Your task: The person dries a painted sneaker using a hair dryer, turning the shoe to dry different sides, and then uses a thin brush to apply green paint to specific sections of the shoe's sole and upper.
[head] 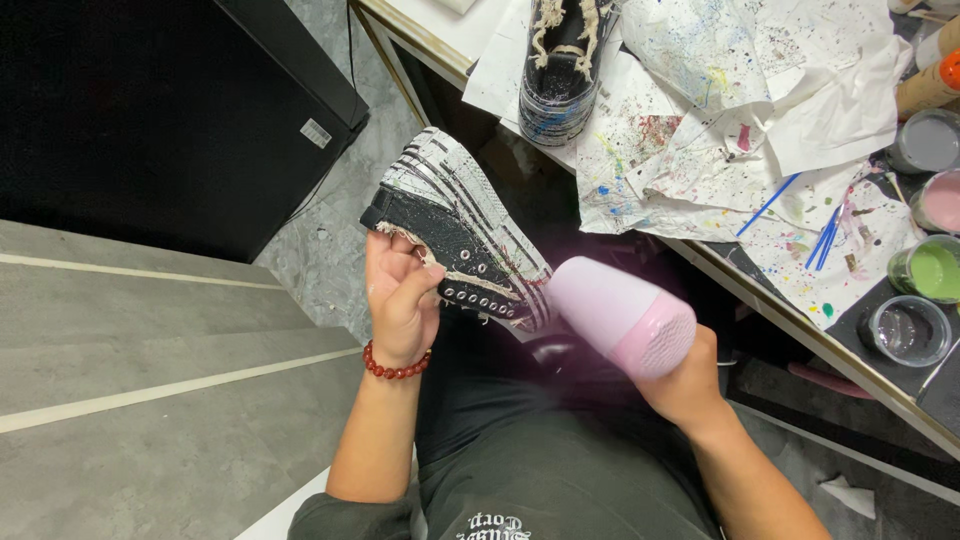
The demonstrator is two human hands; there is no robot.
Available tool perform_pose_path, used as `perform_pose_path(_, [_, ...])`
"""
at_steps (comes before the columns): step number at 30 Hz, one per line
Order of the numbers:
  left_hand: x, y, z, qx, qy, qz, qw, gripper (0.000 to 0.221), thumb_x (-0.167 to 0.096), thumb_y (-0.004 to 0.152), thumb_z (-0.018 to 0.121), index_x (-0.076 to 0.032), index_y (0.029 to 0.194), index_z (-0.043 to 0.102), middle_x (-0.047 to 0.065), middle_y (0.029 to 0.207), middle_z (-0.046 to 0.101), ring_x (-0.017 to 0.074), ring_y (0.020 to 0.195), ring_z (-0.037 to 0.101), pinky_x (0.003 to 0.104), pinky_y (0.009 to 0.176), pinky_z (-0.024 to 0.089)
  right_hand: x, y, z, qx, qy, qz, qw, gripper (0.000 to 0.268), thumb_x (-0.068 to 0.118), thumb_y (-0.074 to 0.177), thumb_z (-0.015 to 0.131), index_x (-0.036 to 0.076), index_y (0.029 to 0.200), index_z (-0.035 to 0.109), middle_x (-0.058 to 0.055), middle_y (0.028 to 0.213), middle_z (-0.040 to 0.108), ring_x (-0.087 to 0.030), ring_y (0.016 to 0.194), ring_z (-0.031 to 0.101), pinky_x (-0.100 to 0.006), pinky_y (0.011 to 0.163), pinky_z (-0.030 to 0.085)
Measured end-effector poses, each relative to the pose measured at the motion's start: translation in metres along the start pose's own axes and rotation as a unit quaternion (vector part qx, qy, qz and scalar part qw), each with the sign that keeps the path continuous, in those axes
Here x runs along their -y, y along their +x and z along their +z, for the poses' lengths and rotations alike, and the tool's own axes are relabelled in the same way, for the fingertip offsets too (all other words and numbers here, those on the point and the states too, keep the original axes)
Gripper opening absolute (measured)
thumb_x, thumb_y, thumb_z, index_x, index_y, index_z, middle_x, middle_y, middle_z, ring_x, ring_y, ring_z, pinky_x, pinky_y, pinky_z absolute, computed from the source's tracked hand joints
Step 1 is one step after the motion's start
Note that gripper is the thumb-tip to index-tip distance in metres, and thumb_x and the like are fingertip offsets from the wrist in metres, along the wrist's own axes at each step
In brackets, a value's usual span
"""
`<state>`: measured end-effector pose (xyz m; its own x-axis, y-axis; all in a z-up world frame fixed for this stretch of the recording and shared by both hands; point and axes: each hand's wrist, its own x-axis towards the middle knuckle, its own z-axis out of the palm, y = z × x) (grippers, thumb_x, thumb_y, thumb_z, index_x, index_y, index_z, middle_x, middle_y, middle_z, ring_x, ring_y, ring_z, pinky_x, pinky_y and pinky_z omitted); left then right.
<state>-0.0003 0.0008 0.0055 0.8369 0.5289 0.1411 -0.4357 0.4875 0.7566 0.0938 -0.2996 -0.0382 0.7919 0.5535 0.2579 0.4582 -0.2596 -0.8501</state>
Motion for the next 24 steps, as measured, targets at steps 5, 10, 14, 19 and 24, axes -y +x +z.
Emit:
perform_pose_path(5, [-0.001, -0.001, 0.005, 0.023, -0.012, -0.006, 1.000, 0.076, 0.012, 0.086, 0.062, -0.002, 0.155, 0.033, 0.015, 0.142, 0.055, 0.0260, 0.134, 0.055, 0.040, 0.116, 0.045, 0.007, -0.002, -0.006, 0.052, 0.026, -0.053, 0.997, 0.039, 0.006, 0.074, 0.079, 0.000, 0.112, 0.071, -0.014, 0.105, 0.077, -0.023, 0.095, 0.077, -0.032, 0.085, 0.058])
perform_pose_path(10, [0.002, -0.006, 0.004, 0.016, -0.003, -0.015, 1.000, 0.074, 0.010, 0.085, 0.063, 0.000, 0.153, 0.036, 0.015, 0.141, 0.055, 0.0262, 0.135, 0.055, 0.040, 0.117, 0.044, 0.019, 0.006, -0.011, 0.017, 0.021, -0.007, 1.000, 0.037, 0.008, 0.078, 0.082, 0.000, 0.113, 0.072, -0.013, 0.105, 0.078, -0.022, 0.096, 0.078, -0.032, 0.085, 0.058])
perform_pose_path(14, [0.008, -0.011, -0.002, 0.033, 0.004, -0.029, 0.999, 0.066, 0.009, 0.089, 0.066, 0.002, 0.150, 0.042, 0.014, 0.137, 0.057, 0.0257, 0.130, 0.056, 0.041, 0.114, 0.045, 0.027, 0.005, -0.012, 0.025, 0.003, 0.001, 1.000, 0.035, 0.007, 0.075, 0.083, 0.001, 0.108, 0.074, -0.011, 0.101, 0.079, -0.020, 0.093, 0.078, -0.031, 0.084, 0.059])
perform_pose_path(19, [0.019, -0.009, 0.000, 0.035, 0.070, -0.046, 0.996, 0.063, 0.006, 0.086, 0.068, 0.000, 0.145, 0.045, 0.012, 0.134, 0.059, 0.0221, 0.127, 0.057, 0.037, 0.112, 0.045, 0.029, 0.009, -0.011, -0.005, 0.020, -0.006, 1.000, 0.037, 0.007, 0.074, 0.085, 0.003, 0.108, 0.073, -0.011, 0.103, 0.078, -0.019, 0.093, 0.077, -0.031, 0.084, 0.058])
perform_pose_path(24, [0.024, -0.008, -0.001, 0.026, 0.069, -0.064, 0.995, 0.054, 0.003, 0.093, 0.066, 0.002, 0.144, 0.048, 0.012, 0.133, 0.061, 0.0213, 0.124, 0.059, 0.036, 0.107, 0.047, 0.027, 0.014, -0.013, 0.009, -0.037, -0.041, 0.998, 0.033, 0.005, 0.075, 0.083, 0.006, 0.106, 0.073, -0.008, 0.101, 0.075, -0.021, 0.093, 0.073, -0.034, 0.083, 0.056])
